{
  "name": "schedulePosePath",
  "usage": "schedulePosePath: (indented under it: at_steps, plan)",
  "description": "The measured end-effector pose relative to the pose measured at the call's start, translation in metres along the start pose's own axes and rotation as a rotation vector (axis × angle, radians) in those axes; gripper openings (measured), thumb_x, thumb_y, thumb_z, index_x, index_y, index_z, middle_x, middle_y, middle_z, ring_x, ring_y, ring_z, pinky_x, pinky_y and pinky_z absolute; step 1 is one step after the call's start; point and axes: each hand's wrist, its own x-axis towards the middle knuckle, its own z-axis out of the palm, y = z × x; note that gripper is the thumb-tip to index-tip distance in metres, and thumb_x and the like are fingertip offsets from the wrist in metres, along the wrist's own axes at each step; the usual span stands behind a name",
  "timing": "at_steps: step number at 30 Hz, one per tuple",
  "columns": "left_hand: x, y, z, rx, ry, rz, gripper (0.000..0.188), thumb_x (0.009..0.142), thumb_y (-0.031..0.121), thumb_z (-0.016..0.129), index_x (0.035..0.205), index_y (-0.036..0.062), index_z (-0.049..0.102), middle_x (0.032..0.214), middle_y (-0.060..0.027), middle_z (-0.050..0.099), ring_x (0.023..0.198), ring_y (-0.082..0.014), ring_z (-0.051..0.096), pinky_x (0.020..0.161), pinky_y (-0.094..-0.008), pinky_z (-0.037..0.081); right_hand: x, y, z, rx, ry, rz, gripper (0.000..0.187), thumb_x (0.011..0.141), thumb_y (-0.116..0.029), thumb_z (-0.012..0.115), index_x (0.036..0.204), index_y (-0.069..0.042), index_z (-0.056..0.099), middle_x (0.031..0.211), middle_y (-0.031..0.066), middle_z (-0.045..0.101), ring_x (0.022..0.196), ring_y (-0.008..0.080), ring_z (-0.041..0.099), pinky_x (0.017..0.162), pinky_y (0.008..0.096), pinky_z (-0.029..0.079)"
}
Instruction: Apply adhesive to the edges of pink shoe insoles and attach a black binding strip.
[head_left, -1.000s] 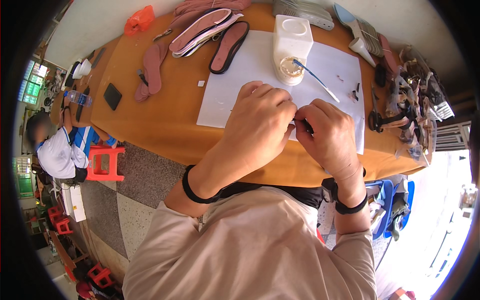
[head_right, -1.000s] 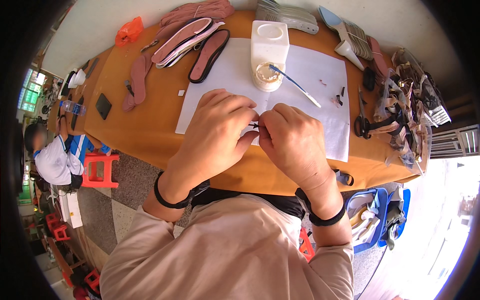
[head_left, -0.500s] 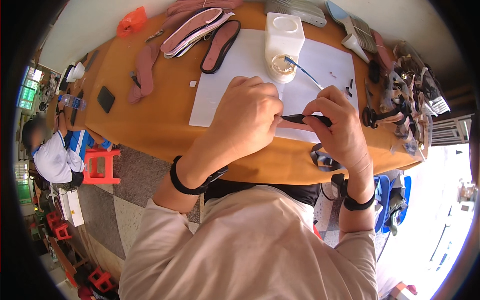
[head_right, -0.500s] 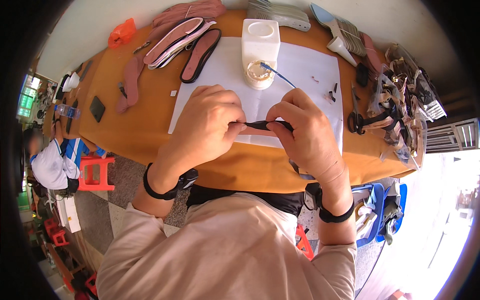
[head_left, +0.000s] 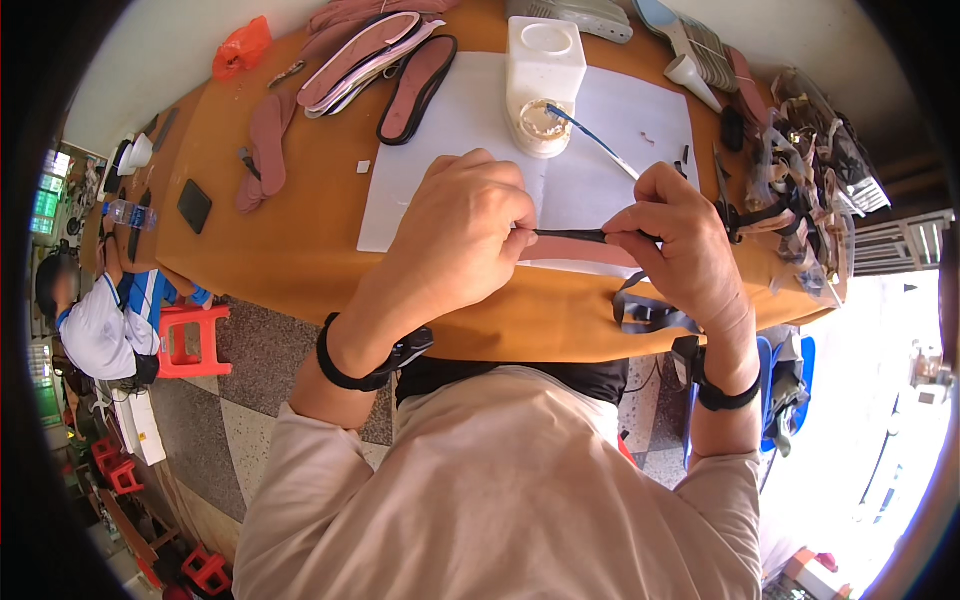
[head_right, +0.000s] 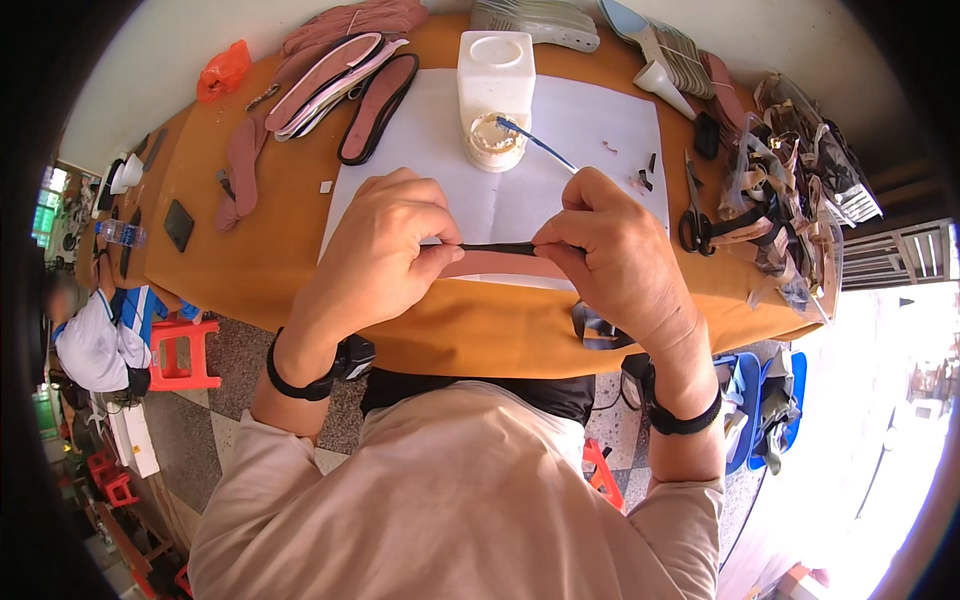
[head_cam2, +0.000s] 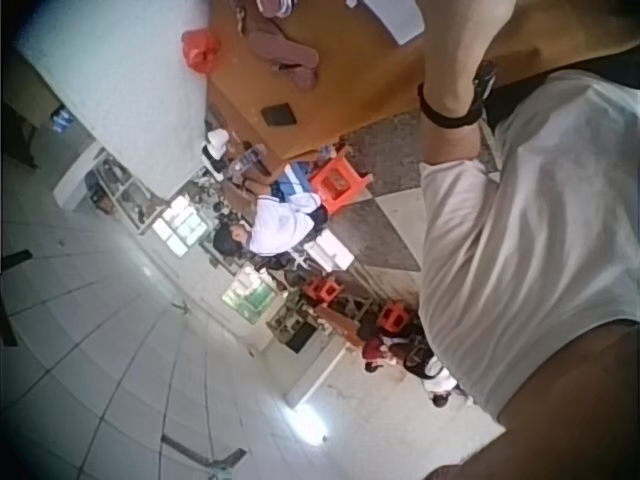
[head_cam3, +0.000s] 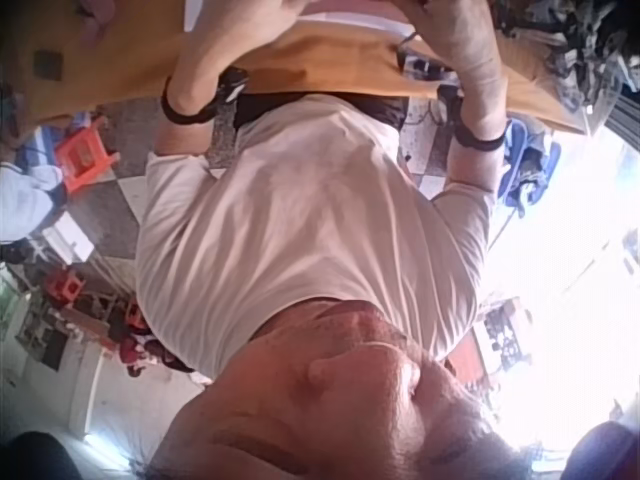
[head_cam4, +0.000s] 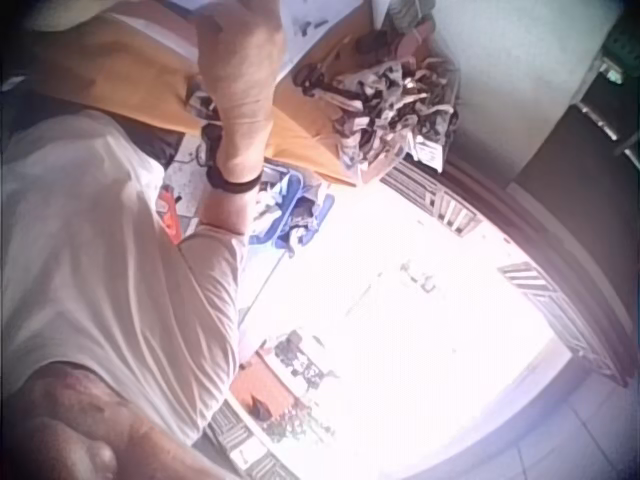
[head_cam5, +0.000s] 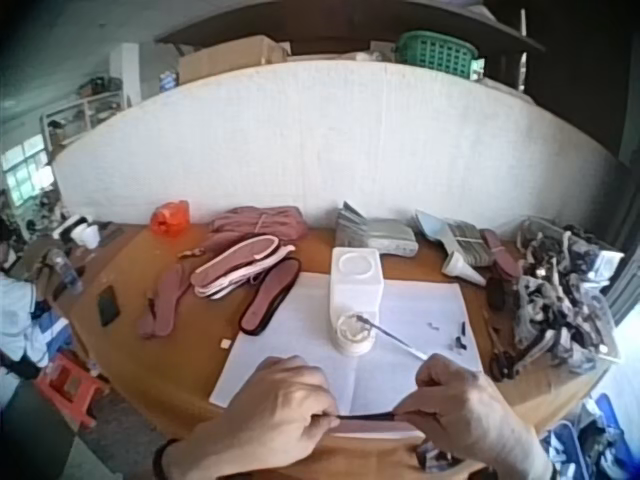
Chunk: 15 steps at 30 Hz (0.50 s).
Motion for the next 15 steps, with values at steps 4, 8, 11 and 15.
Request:
schedulePosePath:
  at_steps: [4, 8, 11, 15]
  plan:
    - [0.0, 0.0, 0.0, -0.004, 0.002, 0.01, 0.011, 0.073, 0.005, 0.079, 0.071, 0.0048, 0.068, 0.077, -0.0046, 0.063, 0.084, -0.0269, 0.058, 0.082, -0.04, 0.045, -0.002, 0.001, -0.002, -0.039, -0.02, -0.005, 0.008, 0.075, -0.006, 0.078, 0.083, -0.008, 0.076, 0.087, 0.0076, 0.057, 0.075, 0.0268, 0.063, 0.067, 0.0373, 0.053]
    - [-0.001, 0.0, 0.0, 0.001, -0.001, 0.011, 0.011, 0.073, 0.005, 0.079, 0.071, 0.0049, 0.068, 0.077, -0.0043, 0.063, 0.085, -0.0266, 0.058, 0.082, -0.04, 0.045, -0.004, 0.003, -0.005, -0.041, -0.033, -0.013, 0.008, 0.075, -0.005, 0.078, 0.082, -0.008, 0.076, 0.086, 0.0073, 0.057, 0.075, 0.0266, 0.063, 0.067, 0.0368, 0.053]
    - [0.0, 0.001, 0.001, -0.003, 0.004, 0.018, 0.012, 0.073, 0.005, 0.079, 0.07, 0.005, 0.068, 0.076, -0.0041, 0.062, 0.085, -0.0264, 0.058, 0.082, -0.0399, 0.044, -0.006, 0.004, -0.003, -0.037, -0.017, -0.037, 0.007, 0.075, -0.005, 0.077, 0.082, -0.009, 0.076, 0.085, 0.0066, 0.057, 0.074, 0.0261, 0.063, 0.066, 0.0363, 0.053]
    - [0.0, 0.001, -0.001, 0.013, 0.007, 0.026, 0.012, 0.073, 0.004, 0.078, 0.07, 0.0048, 0.067, 0.076, -0.0038, 0.062, 0.085, -0.0262, 0.057, 0.082, -0.0397, 0.044, -0.008, 0.007, 0.006, -0.051, -0.022, -0.042, 0.006, 0.077, -0.006, 0.076, 0.082, -0.008, 0.073, 0.086, 0.0066, 0.057, 0.071, 0.026, 0.063, 0.063, 0.0366, 0.053]
